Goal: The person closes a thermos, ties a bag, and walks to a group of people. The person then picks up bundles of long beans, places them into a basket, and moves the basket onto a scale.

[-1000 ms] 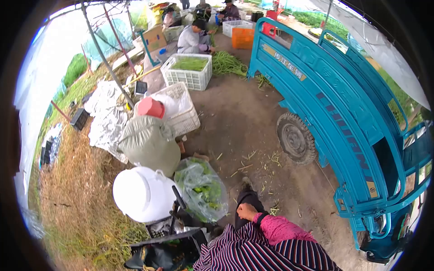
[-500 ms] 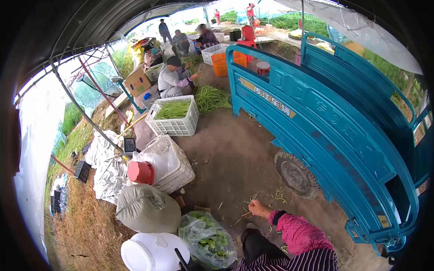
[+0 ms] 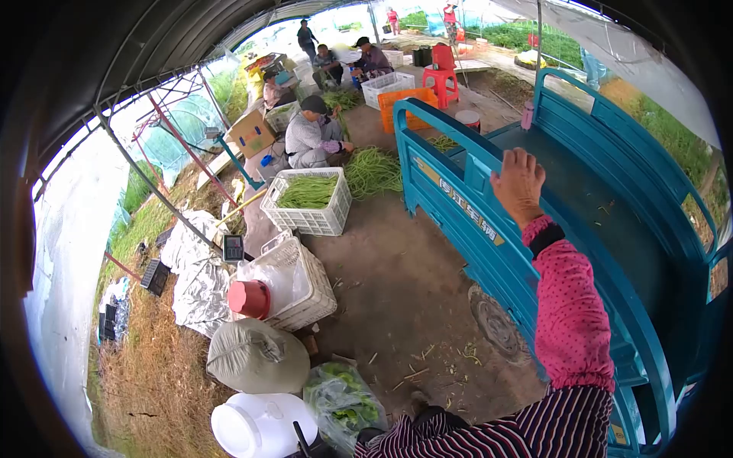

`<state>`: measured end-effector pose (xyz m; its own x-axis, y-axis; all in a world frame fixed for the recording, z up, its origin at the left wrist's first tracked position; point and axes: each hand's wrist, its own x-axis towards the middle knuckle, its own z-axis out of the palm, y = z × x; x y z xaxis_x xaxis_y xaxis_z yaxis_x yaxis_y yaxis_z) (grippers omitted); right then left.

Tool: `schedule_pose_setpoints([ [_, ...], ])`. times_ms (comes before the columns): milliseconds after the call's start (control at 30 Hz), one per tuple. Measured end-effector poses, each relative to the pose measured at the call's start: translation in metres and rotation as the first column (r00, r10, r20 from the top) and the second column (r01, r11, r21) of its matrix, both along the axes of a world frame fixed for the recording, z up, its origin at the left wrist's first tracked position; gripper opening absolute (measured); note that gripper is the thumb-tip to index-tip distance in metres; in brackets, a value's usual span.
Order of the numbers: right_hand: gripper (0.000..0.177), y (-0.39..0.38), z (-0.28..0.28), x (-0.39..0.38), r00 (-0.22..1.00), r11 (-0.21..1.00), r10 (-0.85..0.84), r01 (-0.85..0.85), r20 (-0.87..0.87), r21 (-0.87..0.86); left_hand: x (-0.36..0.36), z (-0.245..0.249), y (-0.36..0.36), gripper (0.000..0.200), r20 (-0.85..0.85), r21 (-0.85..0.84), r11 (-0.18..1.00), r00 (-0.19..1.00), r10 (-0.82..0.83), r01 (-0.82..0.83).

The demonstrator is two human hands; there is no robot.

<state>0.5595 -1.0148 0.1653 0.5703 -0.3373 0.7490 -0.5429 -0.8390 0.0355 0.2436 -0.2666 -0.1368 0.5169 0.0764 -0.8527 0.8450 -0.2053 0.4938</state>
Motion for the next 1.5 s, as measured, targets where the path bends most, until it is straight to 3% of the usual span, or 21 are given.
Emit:
schedule_pose_setpoints([
  [67, 0.046, -0.031, -0.006, -0.004, 0.937, 0.948, -0.090, 0.184, -0.337, 0.259, 0.017, 0.008, -0.003, 0.027, 0.015, -0.040, 0.994, 0.995, 0.101, -0.100],
  [133, 0.049, -0.045, -0.024, -0.013, 0.916, 0.982, -0.079, 0.140, -0.394, 0.128, 0.027, 0.015, -0.010, 0.023, 0.033, -0.038, 0.973, 0.973, 0.230, -0.229],
  [200, 0.052, -0.069, -0.027, 0.000, 0.901, 0.950, -0.059, 0.183, -0.430, 0.254, 0.036, 0.028, -0.025, 0.021, 0.058, 0.009, 0.938, 0.937, 0.346, -0.347],
  [267, 0.058, -0.098, -0.037, 0.008, 0.915, 0.960, 0.076, 0.040, -0.397, 0.277, 0.039, 0.023, -0.031, 0.025, 0.074, 0.028, 0.920, 0.918, 0.389, -0.392],
  [533, 0.061, -0.118, -0.047, 0.021, 0.874, 0.977, -0.035, 0.133, -0.485, 0.168, 0.049, 0.013, -0.098, 0.012, -0.018, -0.004, 0.889, 0.888, 0.459, -0.459],
  [633, 0.062, -0.122, -0.050, 0.021, 0.903, 0.982, -0.032, 0.109, -0.429, 0.157, 0.052, -0.019, -0.104, 0.006, -0.089, -0.185, 0.875, 0.895, 0.438, -0.447],
  [767, 0.068, -0.124, -0.046, 0.025, 0.832, 0.965, -0.073, 0.198, -0.550, 0.170, 0.069, -0.036, -0.120, 0.007, 0.002, -0.066, 0.903, 0.905, 0.425, -0.424],
  [833, 0.068, -0.110, -0.037, 0.023, 0.831, 0.972, -0.039, 0.160, -0.555, 0.173, 0.067, -0.050, -0.120, 0.013, 0.103, -0.018, 0.888, 0.882, 0.459, -0.460],
  [900, 0.067, -0.133, -0.063, 0.033, 0.890, 0.998, -0.002, 0.032, -0.456, 0.058, 0.074, -0.056, -0.124, 0.019, 0.186, 0.019, 0.880, 0.867, 0.463, -0.474],
  [933, 0.067, -0.156, -0.070, 0.026, 0.923, 1.000, -0.031, 0.026, -0.384, -0.018, 0.073, -0.064, -0.122, 0.018, 0.147, -0.038, 0.864, 0.852, 0.503, -0.503],
  [1033, 0.067, -0.116, -0.049, 0.010, 0.900, 0.985, -0.142, 0.169, -0.412, 0.030, 0.063, -0.074, -0.120, 0.011, -0.056, -0.156, 0.763, 0.777, 0.627, -0.627],
  [1067, 0.067, -0.093, -0.040, 0.008, 0.889, 0.980, -0.150, 0.193, -0.433, 0.055, 0.045, -0.099, -0.112, 0.011, 0.169, 0.038, 0.968, 0.956, 0.238, -0.248],
  [1100, 0.067, -0.082, -0.035, 0.011, 0.879, 0.974, -0.147, 0.208, -0.453, 0.086, 0.026, -0.125, -0.104, 0.011, 0.286, 0.384, 0.921, 0.940, -0.188, 0.068],
  [1133, 0.066, -0.082, -0.036, 0.013, 0.889, 0.975, -0.164, 0.213, -0.428, 0.069, 0.014, -0.144, -0.097, 0.014, 0.166, 0.730, 0.570, 0.711, -0.683, 0.377],
  [1167, 0.064, -0.084, -0.040, 0.011, 0.896, 0.974, -0.180, 0.220, -0.405, 0.054, 0.007, -0.154, -0.094, 0.019, 0.159, 0.654, 0.665, 0.794, -0.587, 0.361],
  [1200, 0.063, -0.085, -0.045, 0.010, 0.901, 0.972, -0.198, 0.231, -0.386, 0.040, 0.007, -0.159, -0.090, 0.020, 0.124, 0.659, 0.641, 0.783, -0.610, 0.395],
  [1233, 0.062, -0.087, -0.049, 0.011, 0.911, 0.975, -0.203, 0.222, -0.359, 0.011, 0.011, -0.146, -0.093, 0.020, 0.195, 0.674, 0.683, 0.823, -0.533, 0.283],
  [1267, 0.060, -0.092, -0.054, 0.011, 0.919, 0.977, -0.209, 0.215, -0.336, -0.020, 0.018, -0.151, -0.082, 0.020, 0.092, 0.649, 0.655, 0.815, -0.571, 0.386],
  [1300, 0.058, -0.096, -0.058, 0.008, 0.924, 0.976, -0.216, 0.210, -0.316, -0.052, 0.039, -0.120, -0.086, 0.019, -0.089, 0.615, 0.569, 0.765, -0.638, 0.546],
  [1400, 0.058, -0.059, -0.028, 0.009, 0.864, 0.943, -0.238, 0.314, -0.443, 0.106, 0.082, -0.090, -0.072, 0.019, 0.006, 0.609, 0.589, 0.739, -0.673, 0.531],
  [1500, 0.058, -0.061, -0.033, 0.007, 0.890, 0.958, -0.255, 0.284, -0.379, 0.023, 0.142, -0.050, -0.066, 0.023, 0.168, 0.508, 0.651, 0.677, -0.717, 0.564],
])
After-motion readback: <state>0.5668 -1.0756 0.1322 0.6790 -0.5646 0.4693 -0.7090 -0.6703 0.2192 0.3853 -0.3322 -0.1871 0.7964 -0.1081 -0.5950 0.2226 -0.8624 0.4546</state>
